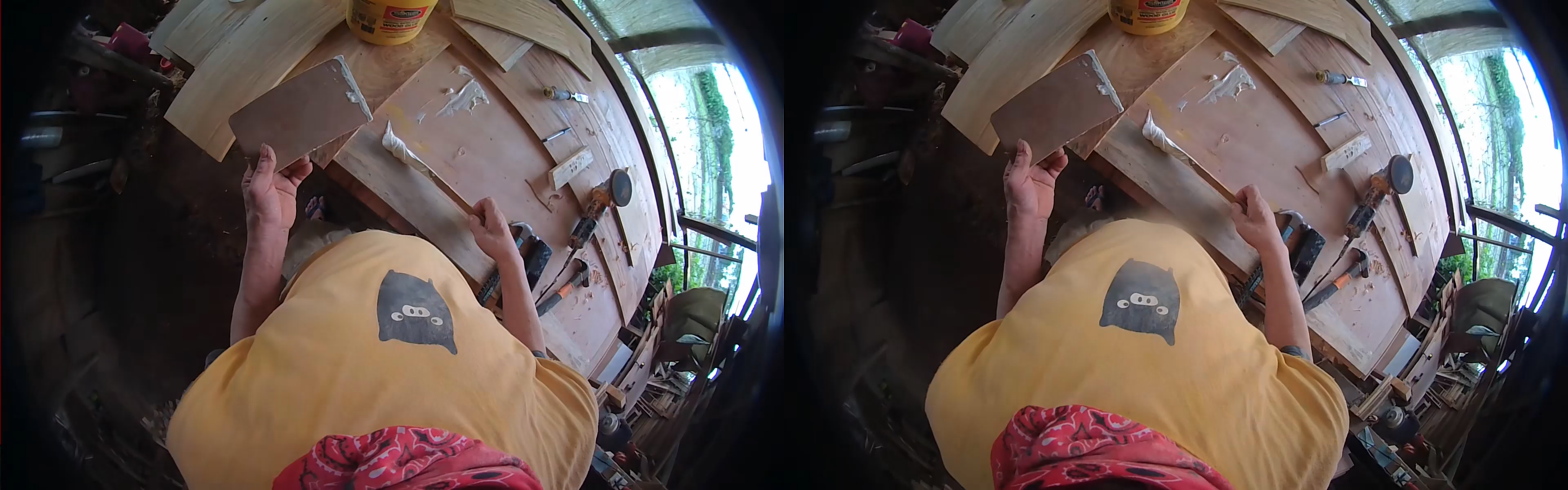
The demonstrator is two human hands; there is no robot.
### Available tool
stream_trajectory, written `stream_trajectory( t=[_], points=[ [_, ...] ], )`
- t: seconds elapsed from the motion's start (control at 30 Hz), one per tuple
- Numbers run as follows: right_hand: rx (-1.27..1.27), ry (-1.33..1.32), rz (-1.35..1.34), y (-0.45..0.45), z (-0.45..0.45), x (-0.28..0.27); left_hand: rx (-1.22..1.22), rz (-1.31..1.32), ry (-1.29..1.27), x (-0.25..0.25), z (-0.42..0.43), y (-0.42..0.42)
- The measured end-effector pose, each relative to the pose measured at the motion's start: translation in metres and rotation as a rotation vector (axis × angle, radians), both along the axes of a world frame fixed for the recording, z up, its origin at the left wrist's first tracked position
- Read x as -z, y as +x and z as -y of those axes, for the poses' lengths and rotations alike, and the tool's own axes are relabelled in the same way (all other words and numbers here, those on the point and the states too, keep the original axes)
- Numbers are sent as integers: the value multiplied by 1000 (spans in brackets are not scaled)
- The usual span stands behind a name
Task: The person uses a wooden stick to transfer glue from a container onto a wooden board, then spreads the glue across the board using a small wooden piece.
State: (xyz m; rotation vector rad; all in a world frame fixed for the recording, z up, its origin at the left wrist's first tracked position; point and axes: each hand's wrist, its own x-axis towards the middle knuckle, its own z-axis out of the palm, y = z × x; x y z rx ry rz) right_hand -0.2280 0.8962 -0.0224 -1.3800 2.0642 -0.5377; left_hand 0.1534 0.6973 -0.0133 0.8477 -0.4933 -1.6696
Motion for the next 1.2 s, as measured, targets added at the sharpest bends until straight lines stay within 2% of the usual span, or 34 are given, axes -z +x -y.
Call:
stream_trajectory(
  t=[0.1,0.2,0.3,0.4,0.5,0.6,0.7,0.8,0.9,1.0,1.1,1.2],
  points=[
    [-51,-83,-222,7,-2,-3,44,29,-4,-1,-5,-11],
    [-112,-164,-218,5,-7,-1,85,52,-9,1,-11,-20],
    [28,128,-36,1,-14,1,92,68,-4,-1,-15,-23],
    [143,112,-100,14,-15,-1,102,72,2,3,-16,-24],
    [191,85,43,9,-14,2,107,76,12,5,-15,-21],
    [266,101,-188,12,-8,-6,117,75,17,6,-11,-22],
    [356,126,-272,9,-1,7,132,51,19,8,-5,-23],
    [472,51,-269,3,9,11,140,57,16,7,-1,-24],
    [402,-23,-192,-4,8,18,160,54,24,11,5,-25],
    [355,49,-145,16,-9,11,171,44,47,11,9,-27],
    [340,112,-256,30,-28,3,201,-2,77,13,12,-33],
    [261,-60,-638,25,-26,2,252,-69,126,14,12,-45]
  ],
)
